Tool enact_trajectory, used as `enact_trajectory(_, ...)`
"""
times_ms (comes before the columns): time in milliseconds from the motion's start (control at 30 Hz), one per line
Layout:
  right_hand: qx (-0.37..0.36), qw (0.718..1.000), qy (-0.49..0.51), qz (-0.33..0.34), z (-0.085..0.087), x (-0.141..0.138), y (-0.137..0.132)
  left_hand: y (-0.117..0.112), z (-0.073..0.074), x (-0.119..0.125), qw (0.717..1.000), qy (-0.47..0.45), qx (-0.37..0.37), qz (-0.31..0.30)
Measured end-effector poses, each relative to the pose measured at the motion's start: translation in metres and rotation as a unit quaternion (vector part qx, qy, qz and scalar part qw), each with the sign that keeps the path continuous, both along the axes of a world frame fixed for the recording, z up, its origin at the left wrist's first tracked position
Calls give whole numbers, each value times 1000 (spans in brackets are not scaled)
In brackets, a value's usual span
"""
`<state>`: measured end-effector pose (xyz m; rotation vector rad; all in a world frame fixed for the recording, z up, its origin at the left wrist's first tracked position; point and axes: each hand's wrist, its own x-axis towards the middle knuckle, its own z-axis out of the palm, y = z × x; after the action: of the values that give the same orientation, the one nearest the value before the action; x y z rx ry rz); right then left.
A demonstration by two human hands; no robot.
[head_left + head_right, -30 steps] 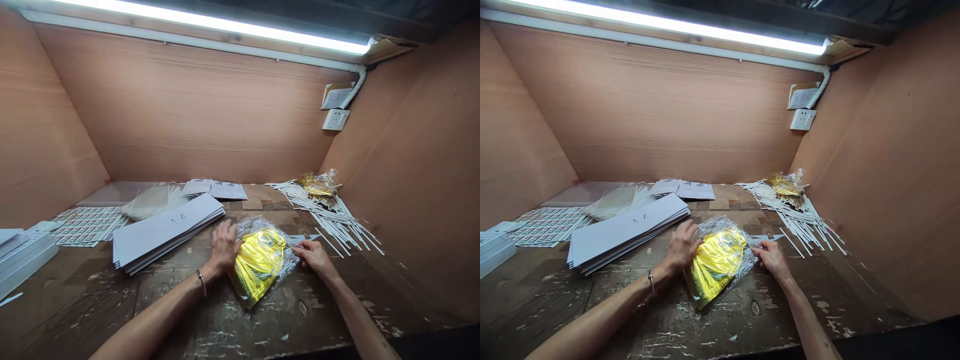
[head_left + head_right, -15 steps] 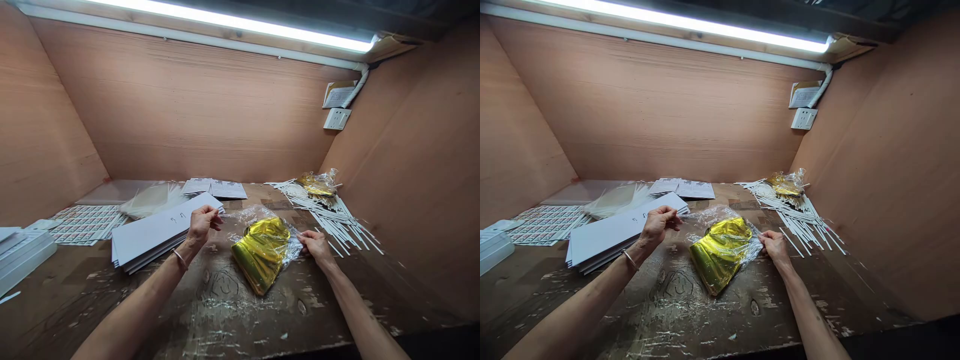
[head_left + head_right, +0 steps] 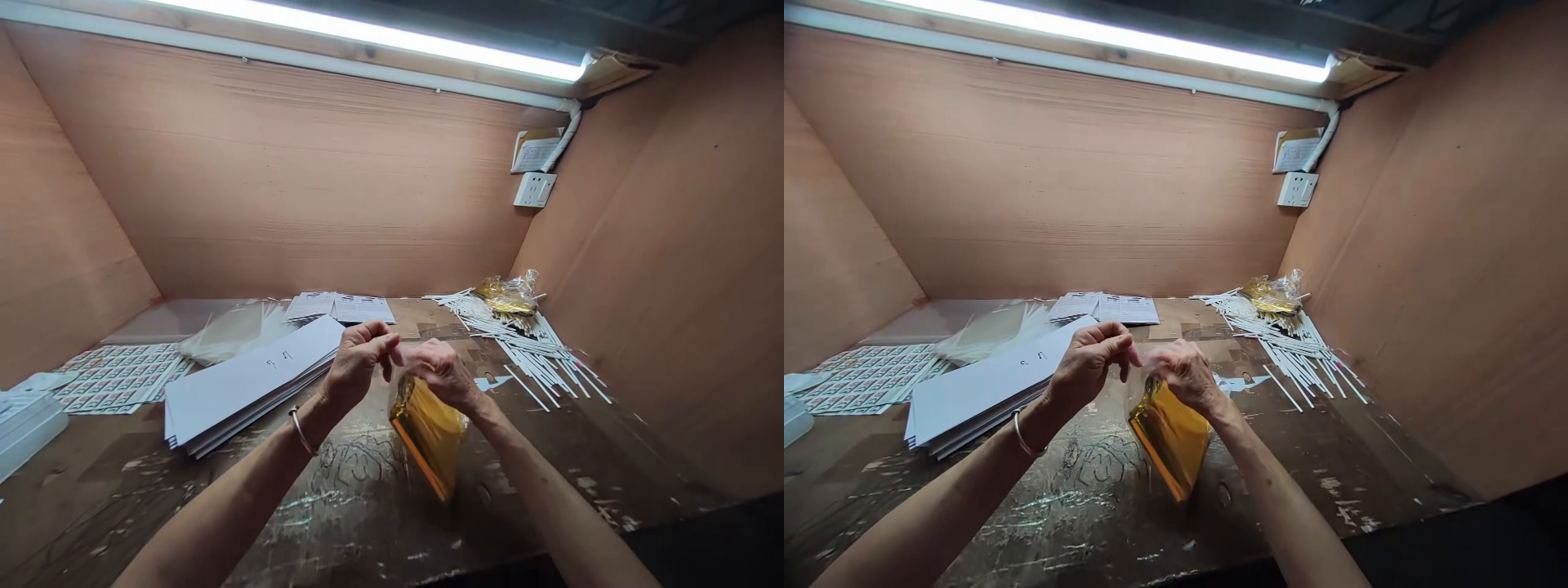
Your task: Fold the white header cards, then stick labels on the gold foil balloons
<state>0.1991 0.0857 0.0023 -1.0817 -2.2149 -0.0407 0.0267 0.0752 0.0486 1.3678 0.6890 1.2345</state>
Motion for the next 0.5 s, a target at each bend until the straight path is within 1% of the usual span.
enact_trajectory(67, 6, 1000, 14, -3, 13, 1, 8, 1, 8, 2, 1000, -8, 19, 12)
enact_trajectory(100, 17, 1000, 20, -11, 19, 4, 13, 4, 9, 3, 999, -13, 32, 30)
enact_trajectory(167, 51, 998, 24, -15, 35, 10, 24, 14, 6, 5, 996, -4, 58, 70)
enact_trajectory(200, 72, 997, 25, -13, 44, 12, 29, 21, 2, 6, 994, 21, 70, 85)
enact_trajectory(267, 116, 993, 25, -20, 60, 14, 34, 36, -5, 6, 980, 123, 115, 107)
enact_trajectory(300, 138, 990, 17, -25, 65, 14, 33, 42, -9, 5, 962, 186, 160, 121)
enact_trajectory(333, 157, 987, 0, -28, 67, 13, 29, 45, -12, 2, 933, 248, 221, 135)
enact_trajectory(367, 173, 984, -23, -30, 65, 13, 22, 46, -16, -2, 896, 303, 292, 142)
enact_trajectory(400, 183, 981, -50, -26, 58, 13, 11, 43, -20, -7, 854, 345, 365, 134)
enact_trajectory(433, 184, 979, -83, -12, 46, 14, -4, 37, -26, -13, 812, 378, 432, 107)
enact_trajectory(467, 176, 978, -113, 6, 31, 15, -20, 28, -33, -20, 773, 405, 484, 66)
enact_trajectory(500, 157, 977, -141, 35, 13, 17, -39, 16, -42, -27, 738, 424, 525, 11)
